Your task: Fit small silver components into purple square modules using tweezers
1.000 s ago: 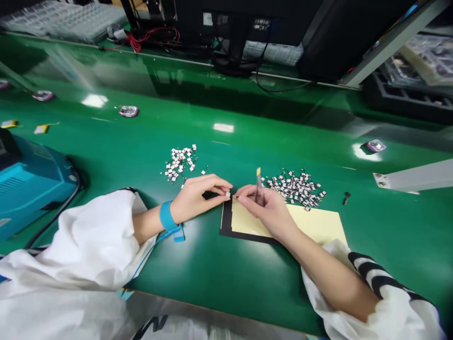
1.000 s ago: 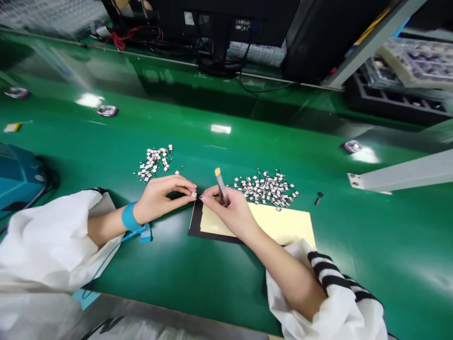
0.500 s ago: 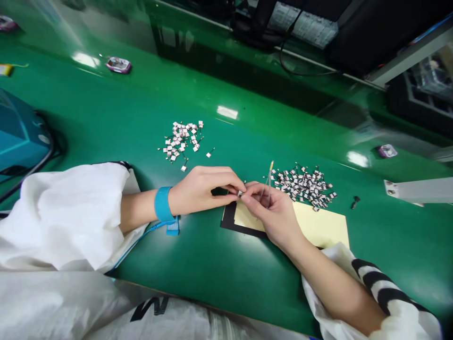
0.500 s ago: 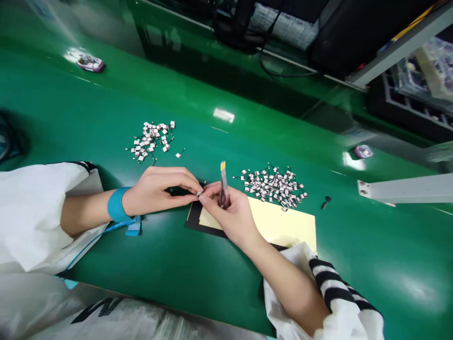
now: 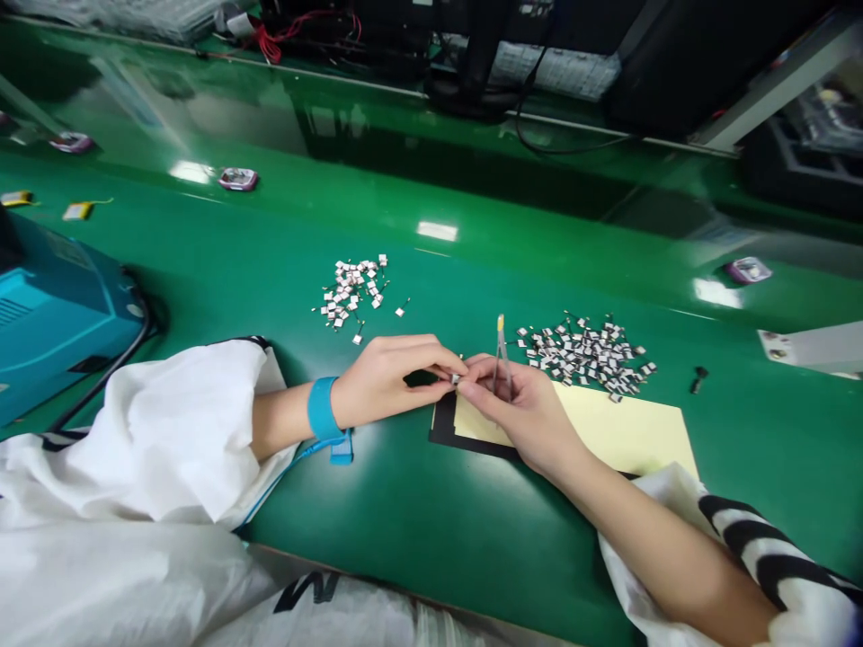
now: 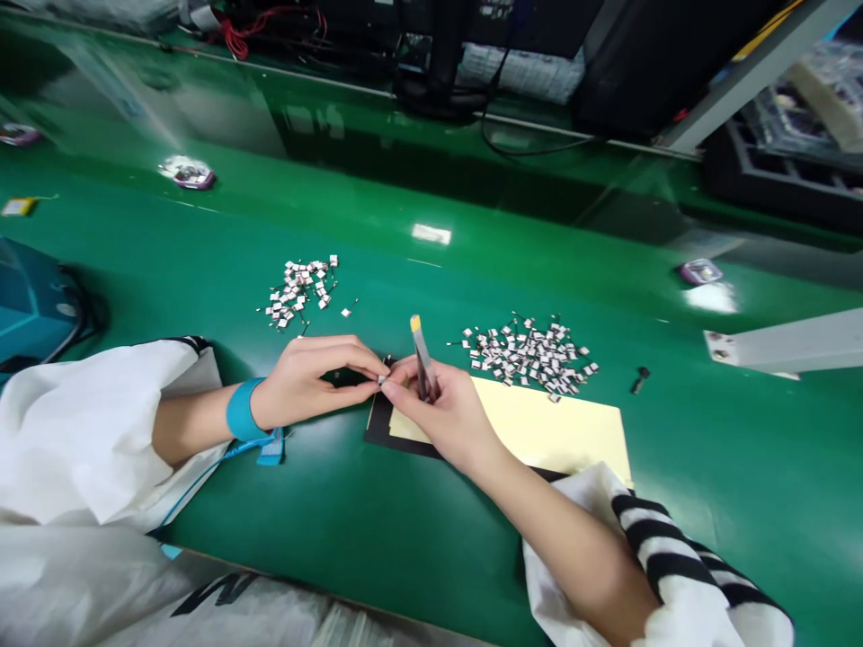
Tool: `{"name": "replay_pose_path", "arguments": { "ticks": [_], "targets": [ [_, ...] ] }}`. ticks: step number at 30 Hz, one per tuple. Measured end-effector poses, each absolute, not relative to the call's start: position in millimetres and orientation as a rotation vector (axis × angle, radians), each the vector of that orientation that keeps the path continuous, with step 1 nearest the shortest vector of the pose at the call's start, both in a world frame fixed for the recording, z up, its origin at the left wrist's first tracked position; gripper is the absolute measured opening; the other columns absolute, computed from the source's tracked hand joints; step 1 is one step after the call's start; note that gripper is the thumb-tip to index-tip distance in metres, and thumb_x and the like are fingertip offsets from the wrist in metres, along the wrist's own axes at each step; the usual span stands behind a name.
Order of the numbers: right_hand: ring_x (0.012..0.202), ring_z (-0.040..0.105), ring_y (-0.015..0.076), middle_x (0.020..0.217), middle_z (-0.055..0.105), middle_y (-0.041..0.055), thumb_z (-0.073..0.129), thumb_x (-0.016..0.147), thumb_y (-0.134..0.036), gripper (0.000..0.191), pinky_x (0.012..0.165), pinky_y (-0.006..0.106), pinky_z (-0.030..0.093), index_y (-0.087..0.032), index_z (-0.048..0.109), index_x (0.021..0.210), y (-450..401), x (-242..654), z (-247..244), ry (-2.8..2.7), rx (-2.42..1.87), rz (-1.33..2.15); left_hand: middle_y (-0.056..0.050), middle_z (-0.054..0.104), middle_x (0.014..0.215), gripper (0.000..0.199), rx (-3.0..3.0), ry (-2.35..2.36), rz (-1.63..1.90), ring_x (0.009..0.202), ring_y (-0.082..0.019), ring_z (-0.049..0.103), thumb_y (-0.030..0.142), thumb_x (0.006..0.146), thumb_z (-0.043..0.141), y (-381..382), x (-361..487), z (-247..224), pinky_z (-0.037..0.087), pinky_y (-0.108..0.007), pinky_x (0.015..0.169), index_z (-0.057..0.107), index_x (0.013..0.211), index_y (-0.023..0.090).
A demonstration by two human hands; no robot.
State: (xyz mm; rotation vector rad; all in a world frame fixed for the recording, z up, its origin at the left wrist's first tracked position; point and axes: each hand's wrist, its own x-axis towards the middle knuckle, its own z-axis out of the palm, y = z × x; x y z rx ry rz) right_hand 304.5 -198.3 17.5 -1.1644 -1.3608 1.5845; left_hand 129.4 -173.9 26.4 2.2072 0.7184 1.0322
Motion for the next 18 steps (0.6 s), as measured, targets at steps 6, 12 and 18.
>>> {"name": "replay_pose_path", "arguments": {
  "ticks": [6, 12, 18],
  "targets": [
    [0.074, 0.05, 0.0134, 0.073, 0.053, 0.0005, 0.062, 0.073, -0.031, 0.016, 0.062, 0.024, 0.038, -0.017, 0.056, 0.069, -197.5, 303.0, 18.6, -1.372, -1.146, 1.597, -0.002, 0.06, 0.073, 0.013, 2.218, 0.724, 1.04, 0.064, -0.004, 0.057, 0.006, 0.072, 0.059, -175.0, 128.1, 26.5, 0.049, -0.009, 0.064, 0.059, 0.084, 0.011],
    [0.074, 0.05, 0.0154, 0.071, 0.053, 0.0014, 0.061, 0.071, -0.035, 0.019, 0.058, 0.024, 0.038, -0.017, 0.055, 0.068, -197.2, 301.7, 19.8, -1.4, -1.193, 1.587, -0.003, 0.061, 0.073, 0.012, 2.229, 0.736, 1.015, 0.065, -0.005, 0.06, 0.009, 0.073, 0.059, -175.6, 126.7, 27.1, 0.05, -0.01, 0.065, 0.059, 0.085, 0.011],
    [0.057, 0.042, 0.0111, 0.059, 0.047, -0.0014, 0.062, 0.068, -0.034, 0.019, 0.048, 0.022, 0.029, -0.016, 0.056, 0.066, -194.1, 296.9, 21.2, -1.367, -1.216, 1.607, -0.004, 0.062, 0.074, 0.01, 2.192, 0.773, 1.015, 0.065, -0.007, 0.061, 0.01, 0.073, 0.059, -176.6, 126.1, 25.5, 0.052, -0.012, 0.065, 0.059, 0.084, 0.011]
  ]
}}
